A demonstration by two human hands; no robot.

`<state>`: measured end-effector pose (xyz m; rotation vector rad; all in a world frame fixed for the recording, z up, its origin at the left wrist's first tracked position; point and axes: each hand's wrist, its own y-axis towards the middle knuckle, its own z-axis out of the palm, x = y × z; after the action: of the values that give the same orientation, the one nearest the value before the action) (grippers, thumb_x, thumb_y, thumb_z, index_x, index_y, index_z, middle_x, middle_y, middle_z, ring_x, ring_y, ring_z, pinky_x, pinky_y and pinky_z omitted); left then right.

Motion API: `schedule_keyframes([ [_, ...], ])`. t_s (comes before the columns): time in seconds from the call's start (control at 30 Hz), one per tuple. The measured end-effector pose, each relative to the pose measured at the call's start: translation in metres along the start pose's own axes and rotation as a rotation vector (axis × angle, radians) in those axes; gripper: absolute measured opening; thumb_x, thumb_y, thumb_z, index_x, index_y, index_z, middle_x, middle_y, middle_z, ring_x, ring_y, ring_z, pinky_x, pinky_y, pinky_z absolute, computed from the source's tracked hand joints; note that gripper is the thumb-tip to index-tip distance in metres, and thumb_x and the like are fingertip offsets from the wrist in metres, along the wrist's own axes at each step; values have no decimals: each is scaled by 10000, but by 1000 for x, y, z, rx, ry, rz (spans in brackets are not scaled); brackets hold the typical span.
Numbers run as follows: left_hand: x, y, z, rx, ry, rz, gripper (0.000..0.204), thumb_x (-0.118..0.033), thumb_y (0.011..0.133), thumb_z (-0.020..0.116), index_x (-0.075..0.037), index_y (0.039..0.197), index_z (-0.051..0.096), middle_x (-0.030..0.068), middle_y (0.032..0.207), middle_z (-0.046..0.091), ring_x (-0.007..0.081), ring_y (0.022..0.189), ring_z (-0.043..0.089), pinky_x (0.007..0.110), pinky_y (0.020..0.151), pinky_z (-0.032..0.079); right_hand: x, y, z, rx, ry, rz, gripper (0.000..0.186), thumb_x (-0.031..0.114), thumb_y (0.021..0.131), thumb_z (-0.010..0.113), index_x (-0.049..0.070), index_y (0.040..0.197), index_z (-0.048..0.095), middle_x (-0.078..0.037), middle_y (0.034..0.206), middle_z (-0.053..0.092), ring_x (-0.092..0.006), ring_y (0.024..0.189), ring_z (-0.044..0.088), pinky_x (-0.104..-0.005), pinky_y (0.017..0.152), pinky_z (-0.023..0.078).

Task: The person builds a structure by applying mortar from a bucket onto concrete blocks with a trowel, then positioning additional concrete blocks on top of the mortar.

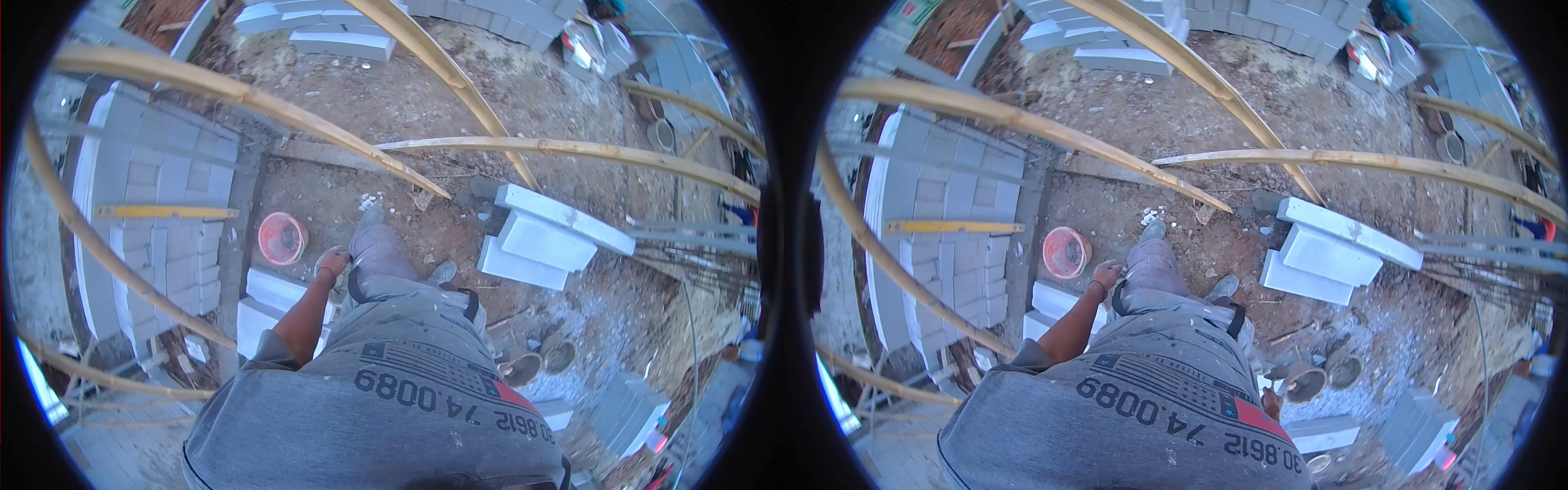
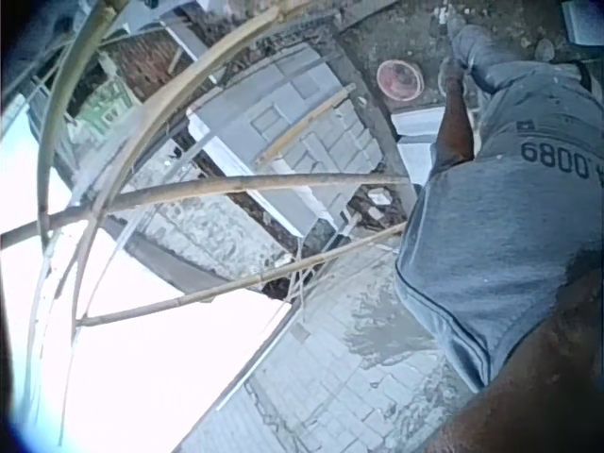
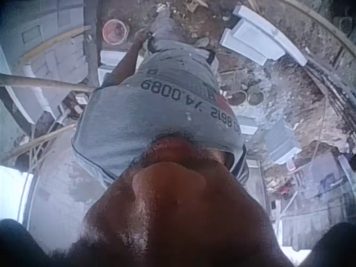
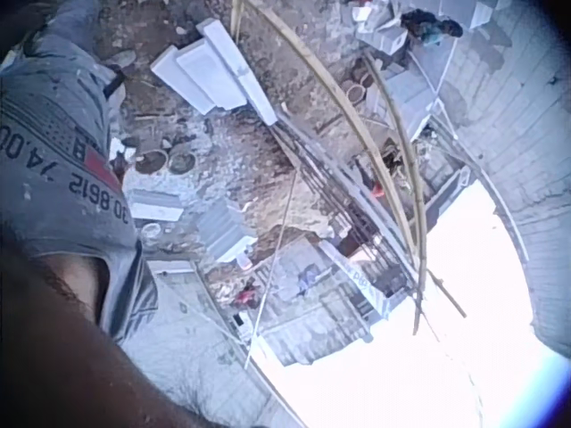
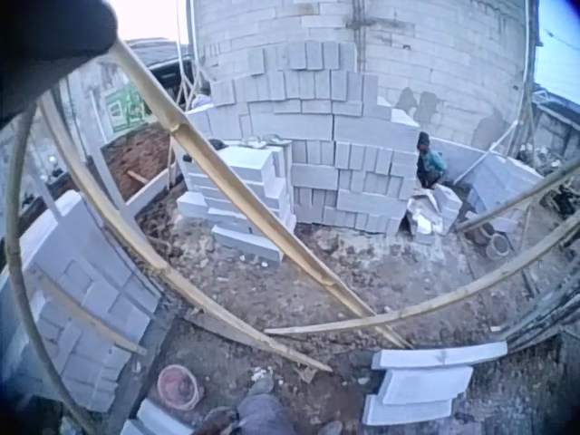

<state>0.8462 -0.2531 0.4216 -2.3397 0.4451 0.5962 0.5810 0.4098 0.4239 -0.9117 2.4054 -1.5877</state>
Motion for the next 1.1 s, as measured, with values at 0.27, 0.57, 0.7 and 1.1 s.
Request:
schedule_keyframes([
  [0.27,69,95,-82,237,149,113,346,-304,909,546,-93,1116,726,198,1192,679,354,1118,643,439,930,519,72,-160,160,-169,32,-260,313,273,867,714,20,726,596,-89,549,540,-229,428,525,-401,437,444],
  [0.57,196,224,-243,491,852,403,294,-283,935,514,-129,1051,736,133,1171,709,307,1075,692,431,903,554,91,-284,315,-667,-455,-268,315,245,840,631,-54,921,577,-280,867,661,-483,846,639,-516,745,493],
  [0.7,150,286,-280,442,1115,325,288,-269,926,520,-115,1084,704,134,1120,722,304,1010,711,445,839,564,47,-319,341,-636,-211,-82,313,222,781,674,-77,870,646,-219,803,688,-353,701,670,-477,636,498],
  [1.1,56,321,-188,471,614,669,260,-333,916,580,-108,1006,673,64,899,688,277,743,647,413,628,522,-66,-384,398,-627,39,372,601,509,876,660,-92,884,681,-221,786,697,-342,725,696,-472,635,512],
])
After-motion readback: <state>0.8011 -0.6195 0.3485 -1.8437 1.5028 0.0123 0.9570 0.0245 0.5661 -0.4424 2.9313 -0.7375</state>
